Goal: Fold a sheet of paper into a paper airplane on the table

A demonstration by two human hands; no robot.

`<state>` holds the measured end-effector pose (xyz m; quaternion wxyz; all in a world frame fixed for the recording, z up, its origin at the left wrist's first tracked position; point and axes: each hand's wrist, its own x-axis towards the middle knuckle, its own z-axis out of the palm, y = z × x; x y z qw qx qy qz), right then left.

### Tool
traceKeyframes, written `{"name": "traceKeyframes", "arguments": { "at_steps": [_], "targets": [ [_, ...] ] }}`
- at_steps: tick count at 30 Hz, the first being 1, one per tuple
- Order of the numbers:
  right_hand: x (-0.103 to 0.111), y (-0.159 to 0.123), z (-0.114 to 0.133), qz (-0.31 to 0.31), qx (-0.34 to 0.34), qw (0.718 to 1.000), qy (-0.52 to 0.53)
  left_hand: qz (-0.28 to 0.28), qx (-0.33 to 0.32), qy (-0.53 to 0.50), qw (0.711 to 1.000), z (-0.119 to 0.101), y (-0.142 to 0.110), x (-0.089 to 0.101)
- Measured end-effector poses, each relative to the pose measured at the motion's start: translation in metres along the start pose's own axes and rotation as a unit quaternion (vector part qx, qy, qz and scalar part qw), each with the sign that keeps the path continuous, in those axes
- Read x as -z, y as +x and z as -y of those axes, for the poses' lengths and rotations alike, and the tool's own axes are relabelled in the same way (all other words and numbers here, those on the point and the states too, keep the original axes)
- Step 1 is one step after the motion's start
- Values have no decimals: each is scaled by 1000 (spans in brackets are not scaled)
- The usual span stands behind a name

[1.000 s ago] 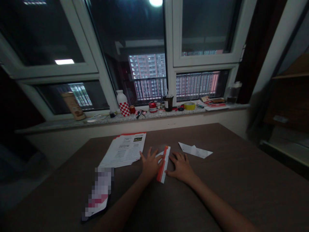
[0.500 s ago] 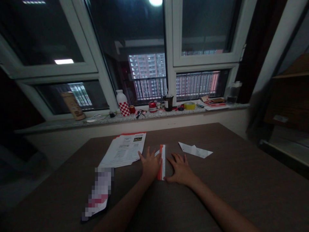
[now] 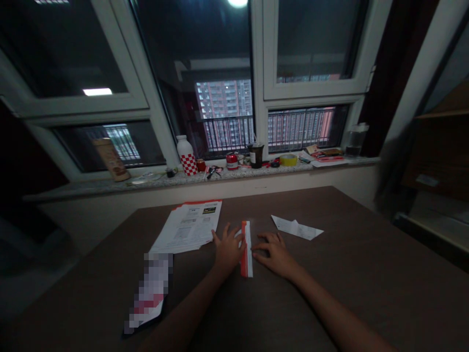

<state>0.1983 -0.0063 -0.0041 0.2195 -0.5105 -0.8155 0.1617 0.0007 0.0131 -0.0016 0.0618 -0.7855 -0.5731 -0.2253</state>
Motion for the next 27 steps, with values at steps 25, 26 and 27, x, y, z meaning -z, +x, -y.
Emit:
{"name": "traceKeyframes", "arguments": {
  "at_steps": [25,26,27],
  "targets": [
    [-7,15,1,-66,-66,994,-50,44,-12,-7,999,3,0,-7],
    [-7,16,1,-69,-68,994,-51,41,-13,-9,999,3,0,-7],
    [-7,16,1,-71,-67,994,-53,40,-13,-12,999,3,0,-7]
  ]
}}
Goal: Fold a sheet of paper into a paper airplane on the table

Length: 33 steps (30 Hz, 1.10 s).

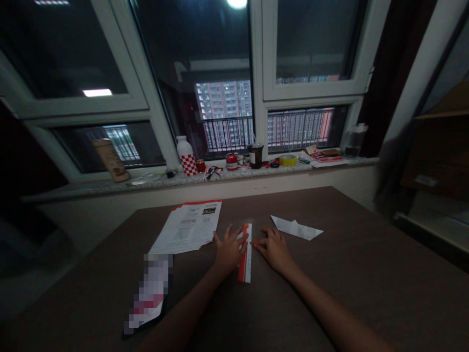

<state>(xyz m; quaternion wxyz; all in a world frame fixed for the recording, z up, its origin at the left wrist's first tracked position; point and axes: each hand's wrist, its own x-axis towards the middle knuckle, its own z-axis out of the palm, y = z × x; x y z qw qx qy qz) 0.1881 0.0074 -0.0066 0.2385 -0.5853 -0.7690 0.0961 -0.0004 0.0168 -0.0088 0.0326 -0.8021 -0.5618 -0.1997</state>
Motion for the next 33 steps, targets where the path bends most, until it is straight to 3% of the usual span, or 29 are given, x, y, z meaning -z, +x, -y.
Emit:
{"name": "traceKeyframes", "arguments": {
  "at_steps": [10,19,33],
  "targets": [
    [3,-3,-4,17,59,997,42,33,9,-50,998,-1,-4,13],
    [1,-1,-10,28,54,995,83,42,13,-51,998,2,-4,12],
    [1,3,-4,-15,15,1000,-9,53,-15,-4,998,6,-4,11]
  ]
}}
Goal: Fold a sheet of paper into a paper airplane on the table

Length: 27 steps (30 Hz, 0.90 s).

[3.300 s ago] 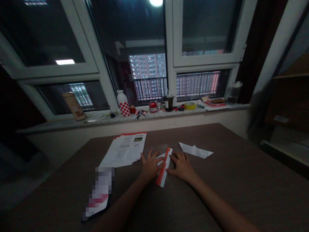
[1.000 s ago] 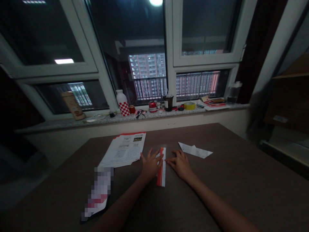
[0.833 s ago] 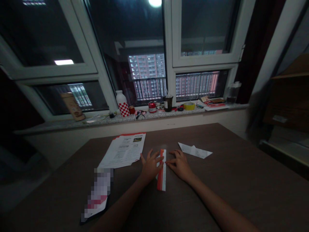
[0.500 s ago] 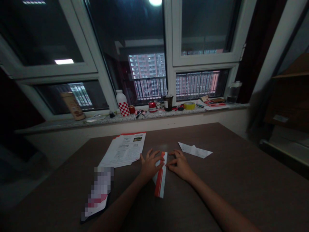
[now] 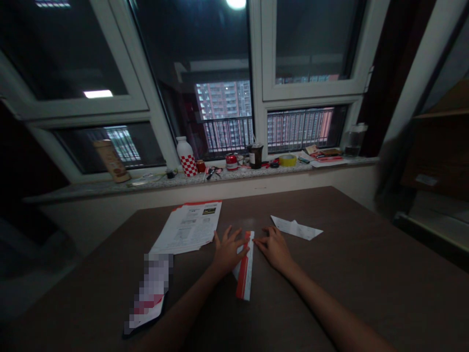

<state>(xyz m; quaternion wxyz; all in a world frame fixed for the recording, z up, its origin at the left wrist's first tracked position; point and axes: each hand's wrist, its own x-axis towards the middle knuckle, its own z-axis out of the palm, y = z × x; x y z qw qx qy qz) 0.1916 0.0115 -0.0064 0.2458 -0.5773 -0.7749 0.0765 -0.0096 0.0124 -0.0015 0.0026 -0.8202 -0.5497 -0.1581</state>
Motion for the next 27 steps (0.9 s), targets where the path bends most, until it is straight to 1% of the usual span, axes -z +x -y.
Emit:
{"name": "traceKeyframes", "arguments": {
  "at_steps": [5,13,20,23,27],
  "targets": [
    [-2,0,2,6,-8,1000,-26,-3,-7,-6,1000,1,0,-2],
    [-1,1,7,17,-24,998,-62,-4,-1,-19,1000,1,0,-3],
    [-5,3,9,19,-35,994,-100,-4,-9,-23,1000,-1,-1,-2],
    [-7,3,8,10,-30,995,-96,-3,-7,-25,1000,-3,-1,-1],
    [-7,4,0,-8,-21,998,-53,-11,-7,-24,1000,-6,-2,-2]
  ]
}}
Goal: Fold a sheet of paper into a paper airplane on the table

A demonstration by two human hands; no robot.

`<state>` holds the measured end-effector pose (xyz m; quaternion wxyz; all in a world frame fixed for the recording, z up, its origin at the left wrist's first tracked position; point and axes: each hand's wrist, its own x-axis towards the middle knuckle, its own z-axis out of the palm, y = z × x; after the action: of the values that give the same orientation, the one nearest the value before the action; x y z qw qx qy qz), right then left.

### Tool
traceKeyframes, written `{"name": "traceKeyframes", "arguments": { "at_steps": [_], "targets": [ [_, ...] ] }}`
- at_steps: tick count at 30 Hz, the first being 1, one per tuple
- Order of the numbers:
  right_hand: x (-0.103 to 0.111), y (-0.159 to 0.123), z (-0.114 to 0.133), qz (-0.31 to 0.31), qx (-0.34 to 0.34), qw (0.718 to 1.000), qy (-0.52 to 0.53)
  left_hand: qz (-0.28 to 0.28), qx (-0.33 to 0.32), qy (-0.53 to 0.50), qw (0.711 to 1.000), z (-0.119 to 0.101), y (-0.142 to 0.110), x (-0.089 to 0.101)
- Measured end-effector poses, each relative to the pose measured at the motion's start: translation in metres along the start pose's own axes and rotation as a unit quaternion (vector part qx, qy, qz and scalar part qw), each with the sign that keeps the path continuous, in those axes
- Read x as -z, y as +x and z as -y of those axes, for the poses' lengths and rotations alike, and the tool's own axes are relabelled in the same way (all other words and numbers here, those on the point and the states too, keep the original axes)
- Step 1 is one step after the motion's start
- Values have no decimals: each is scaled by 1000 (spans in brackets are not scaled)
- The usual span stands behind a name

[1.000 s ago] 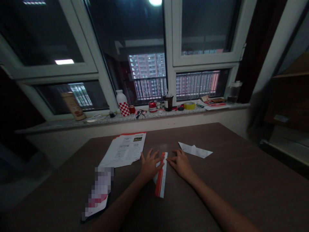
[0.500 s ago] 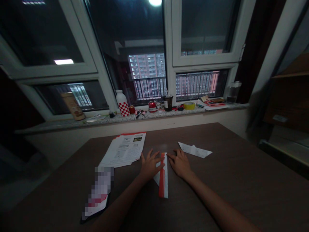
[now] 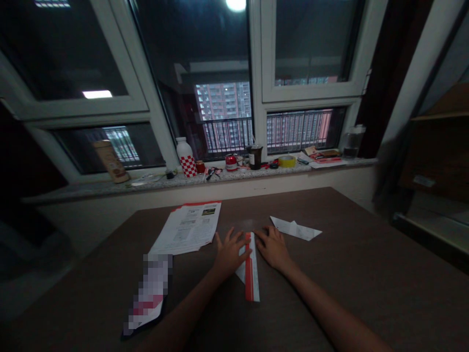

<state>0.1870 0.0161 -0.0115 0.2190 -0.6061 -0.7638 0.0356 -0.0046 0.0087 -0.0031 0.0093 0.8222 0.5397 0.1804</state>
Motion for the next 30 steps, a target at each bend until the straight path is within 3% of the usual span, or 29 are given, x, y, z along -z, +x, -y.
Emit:
{"name": "traceKeyframes", "arguments": {
  "at_steps": [11,30],
  "targets": [
    [-4,2,-8,15,12,998,55,-22,4,6,1000,2,0,-8],
    [6,-9,-15,74,65,989,107,-58,21,78,995,4,11,-3]
  ]
}}
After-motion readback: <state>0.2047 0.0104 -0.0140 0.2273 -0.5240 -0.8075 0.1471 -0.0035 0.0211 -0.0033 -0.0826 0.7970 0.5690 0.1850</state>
